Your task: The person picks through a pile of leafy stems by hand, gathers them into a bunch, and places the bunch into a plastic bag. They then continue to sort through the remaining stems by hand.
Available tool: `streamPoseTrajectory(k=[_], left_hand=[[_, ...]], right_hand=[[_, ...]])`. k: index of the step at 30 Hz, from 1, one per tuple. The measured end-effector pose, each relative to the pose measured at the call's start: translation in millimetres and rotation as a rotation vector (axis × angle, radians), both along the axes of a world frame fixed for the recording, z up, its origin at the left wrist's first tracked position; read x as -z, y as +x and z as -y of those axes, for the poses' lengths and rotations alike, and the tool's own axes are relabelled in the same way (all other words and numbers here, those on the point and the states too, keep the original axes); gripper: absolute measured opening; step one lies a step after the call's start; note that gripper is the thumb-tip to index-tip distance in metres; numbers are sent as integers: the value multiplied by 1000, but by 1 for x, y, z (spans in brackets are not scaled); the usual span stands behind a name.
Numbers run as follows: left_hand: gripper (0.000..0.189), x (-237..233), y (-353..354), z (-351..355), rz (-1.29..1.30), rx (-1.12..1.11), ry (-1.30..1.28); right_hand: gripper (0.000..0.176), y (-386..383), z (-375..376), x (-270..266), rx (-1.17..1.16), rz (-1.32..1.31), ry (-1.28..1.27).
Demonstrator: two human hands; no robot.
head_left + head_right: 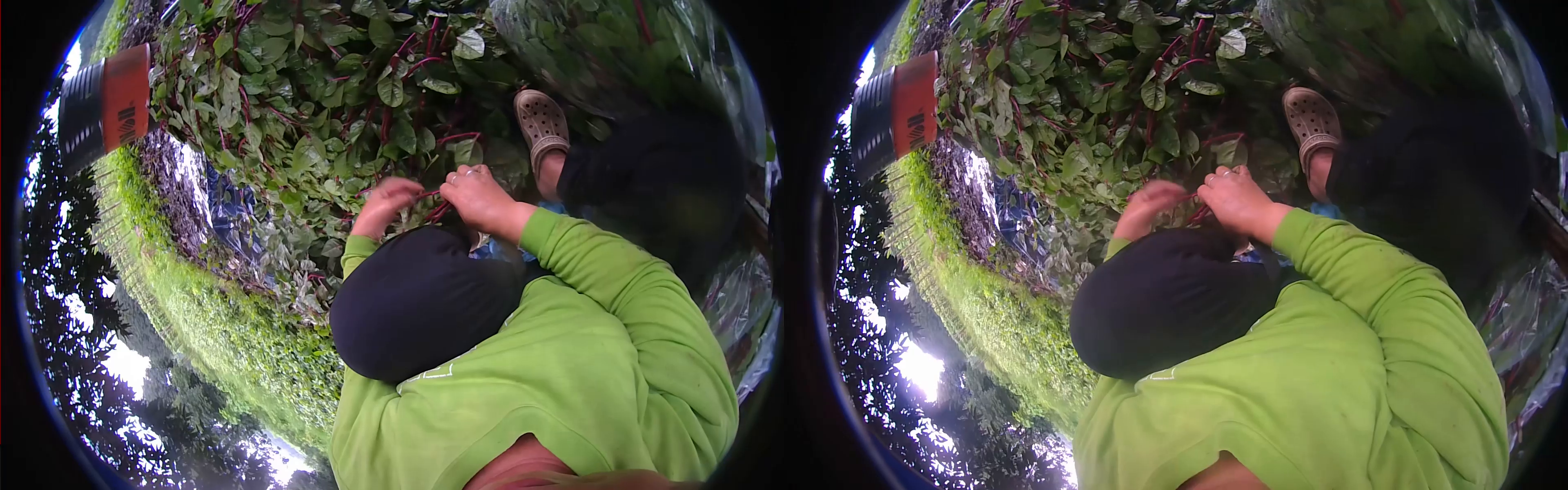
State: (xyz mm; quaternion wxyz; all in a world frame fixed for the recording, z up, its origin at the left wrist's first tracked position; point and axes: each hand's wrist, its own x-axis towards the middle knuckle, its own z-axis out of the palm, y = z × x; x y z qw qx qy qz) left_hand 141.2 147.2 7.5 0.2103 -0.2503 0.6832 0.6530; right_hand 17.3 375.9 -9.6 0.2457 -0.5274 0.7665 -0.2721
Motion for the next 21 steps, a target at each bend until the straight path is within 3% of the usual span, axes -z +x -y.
streamPoseTrajectory(k=[1,2,4,7,8,10,13,16,18,19,21], left_hand=[[30,29,-1,14,-117,-139,-132],[32,16,-20,7,-218,-312,-268],[28,3,-67,-2,-436,-82,-568],[37,28,-115,-36,-538,164,-413],[38,40,-125,-45,-634,289,-520],[35,56,-133,-51,-551,533,-748],[29,60,-131,-27,-276,442,-595],[21,47,-122,3,-419,65,-594],[18,41,-108,20,-307,-156,-335],[17,37,-101,24,-321,-233,-175],[17,32,-86,25,-339,-264,-116]], right_hand=[[17,0,0,-2,0,-34,2],[17,1,0,-4,-12,-32,18],[18,0,1,-7,-35,-32,45],[20,10,-3,3,-30,-64,9],[20,9,-5,-1,-35,-31,34],[21,8,-8,-7,-45,43,82],[22,9,-14,3,32,199,6],[24,12,-14,12,44,224,-2],[22,11,-11,0,46,191,29],[22,10,-9,-5,47,175,44],[19,8,-7,-8,64,138,-101]])
